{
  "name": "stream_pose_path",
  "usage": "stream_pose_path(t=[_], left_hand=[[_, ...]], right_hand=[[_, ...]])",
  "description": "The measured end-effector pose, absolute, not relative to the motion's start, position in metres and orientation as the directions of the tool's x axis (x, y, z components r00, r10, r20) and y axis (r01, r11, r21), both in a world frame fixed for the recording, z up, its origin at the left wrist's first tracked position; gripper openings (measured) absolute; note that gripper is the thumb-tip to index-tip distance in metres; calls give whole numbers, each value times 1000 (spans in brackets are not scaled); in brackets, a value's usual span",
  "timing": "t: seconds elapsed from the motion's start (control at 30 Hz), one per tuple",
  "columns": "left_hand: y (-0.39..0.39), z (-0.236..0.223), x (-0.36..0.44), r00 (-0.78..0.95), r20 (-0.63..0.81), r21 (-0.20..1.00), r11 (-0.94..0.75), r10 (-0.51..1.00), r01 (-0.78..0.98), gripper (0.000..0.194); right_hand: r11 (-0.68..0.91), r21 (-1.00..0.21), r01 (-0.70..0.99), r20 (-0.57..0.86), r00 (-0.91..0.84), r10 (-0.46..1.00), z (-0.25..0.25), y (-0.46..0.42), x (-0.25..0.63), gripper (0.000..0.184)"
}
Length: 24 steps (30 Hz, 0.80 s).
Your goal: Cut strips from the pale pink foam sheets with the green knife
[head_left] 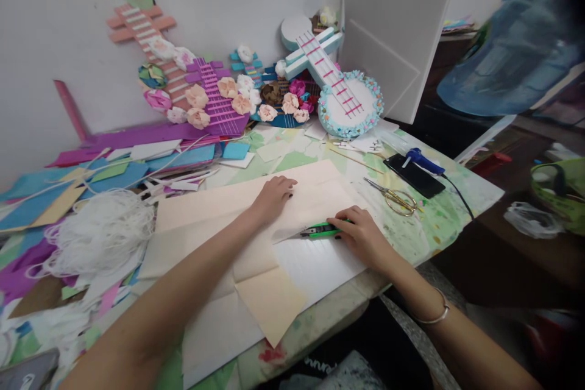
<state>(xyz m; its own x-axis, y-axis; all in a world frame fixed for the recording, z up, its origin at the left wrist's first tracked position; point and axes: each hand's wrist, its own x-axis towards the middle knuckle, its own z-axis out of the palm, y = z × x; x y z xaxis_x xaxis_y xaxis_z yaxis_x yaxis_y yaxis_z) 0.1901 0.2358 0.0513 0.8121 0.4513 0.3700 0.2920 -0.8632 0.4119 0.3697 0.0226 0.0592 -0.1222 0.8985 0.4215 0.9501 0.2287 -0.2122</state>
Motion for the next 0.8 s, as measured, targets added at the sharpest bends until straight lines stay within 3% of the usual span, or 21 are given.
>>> stream_pose_path(t=[0.2, 0.43, 0.8], left_hand=[[224, 50, 197, 866, 339, 223, -926, 366, 304, 38], [223, 49, 200, 894, 288, 99, -939, 343, 329, 36], [225, 53, 196, 840, 236, 104, -872, 489, 478, 32]], right_hand=[[241, -225, 944, 412, -132, 902, 60, 23, 368, 31], [265, -231, 936, 422, -149, 894, 56, 19, 371, 28], [194, -244, 950, 465, -61, 883, 49, 34, 372, 27]])
